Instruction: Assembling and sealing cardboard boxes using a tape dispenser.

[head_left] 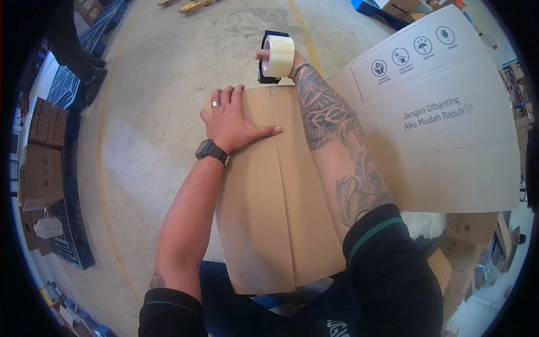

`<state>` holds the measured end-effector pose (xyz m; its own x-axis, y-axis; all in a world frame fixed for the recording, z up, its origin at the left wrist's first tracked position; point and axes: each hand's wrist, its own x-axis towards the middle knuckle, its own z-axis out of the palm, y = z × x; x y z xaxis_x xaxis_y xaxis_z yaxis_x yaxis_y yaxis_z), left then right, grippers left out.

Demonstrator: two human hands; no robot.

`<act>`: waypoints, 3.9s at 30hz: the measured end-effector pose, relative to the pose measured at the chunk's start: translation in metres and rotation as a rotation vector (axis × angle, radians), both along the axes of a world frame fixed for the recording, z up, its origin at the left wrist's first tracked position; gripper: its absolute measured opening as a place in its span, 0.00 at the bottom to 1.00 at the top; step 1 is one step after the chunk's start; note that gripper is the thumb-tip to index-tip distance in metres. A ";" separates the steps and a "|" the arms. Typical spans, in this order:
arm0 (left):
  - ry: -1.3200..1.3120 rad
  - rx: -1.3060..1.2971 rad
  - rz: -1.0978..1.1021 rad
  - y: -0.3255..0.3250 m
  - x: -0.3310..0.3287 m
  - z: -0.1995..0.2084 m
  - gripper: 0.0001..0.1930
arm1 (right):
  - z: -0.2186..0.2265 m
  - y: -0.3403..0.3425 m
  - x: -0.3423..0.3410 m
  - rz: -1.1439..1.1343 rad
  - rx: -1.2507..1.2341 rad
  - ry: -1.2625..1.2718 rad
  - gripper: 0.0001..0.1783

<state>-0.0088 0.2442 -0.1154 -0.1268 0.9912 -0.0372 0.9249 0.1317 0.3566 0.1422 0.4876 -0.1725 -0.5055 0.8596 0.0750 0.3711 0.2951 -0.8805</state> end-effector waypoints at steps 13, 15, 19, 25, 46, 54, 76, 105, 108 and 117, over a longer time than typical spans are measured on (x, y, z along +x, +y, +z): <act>0.025 0.042 -0.029 -0.007 0.001 -0.001 0.72 | 0.047 -0.037 0.006 0.054 -0.547 0.163 0.17; 0.107 0.056 -0.107 -0.026 0.003 -0.003 0.60 | 0.047 -0.080 0.015 -0.023 -0.192 0.111 0.20; 0.185 0.143 -0.182 -0.088 0.008 -0.018 0.37 | 0.041 -0.160 0.019 -0.243 0.278 0.234 0.21; 0.180 0.107 -0.143 -0.115 0.006 -0.024 0.34 | 0.042 -0.363 0.067 -0.286 0.040 0.272 0.21; 0.253 0.091 -0.708 -0.193 0.059 -0.004 0.35 | -0.030 -0.691 0.158 -0.302 -0.496 0.152 0.08; 0.216 0.072 -0.687 -0.195 0.061 0.002 0.35 | -0.039 -0.665 0.162 -0.263 -0.481 0.124 0.16; -0.180 0.262 -0.028 -0.048 -0.054 -0.037 0.38 | 0.057 -0.034 -0.031 0.030 0.336 -0.031 0.14; 0.125 0.067 0.000 -0.049 -0.052 -0.026 0.34 | 0.047 -0.707 0.118 -0.309 -0.394 0.318 0.06; 0.341 0.050 -0.060 -0.075 -0.037 -0.019 0.35 | 0.004 -0.692 0.126 -0.221 -0.250 0.171 0.05; 0.212 0.224 -0.239 -0.192 -0.012 -0.044 0.37 | -0.046 -0.692 0.127 -0.056 -0.221 0.241 0.12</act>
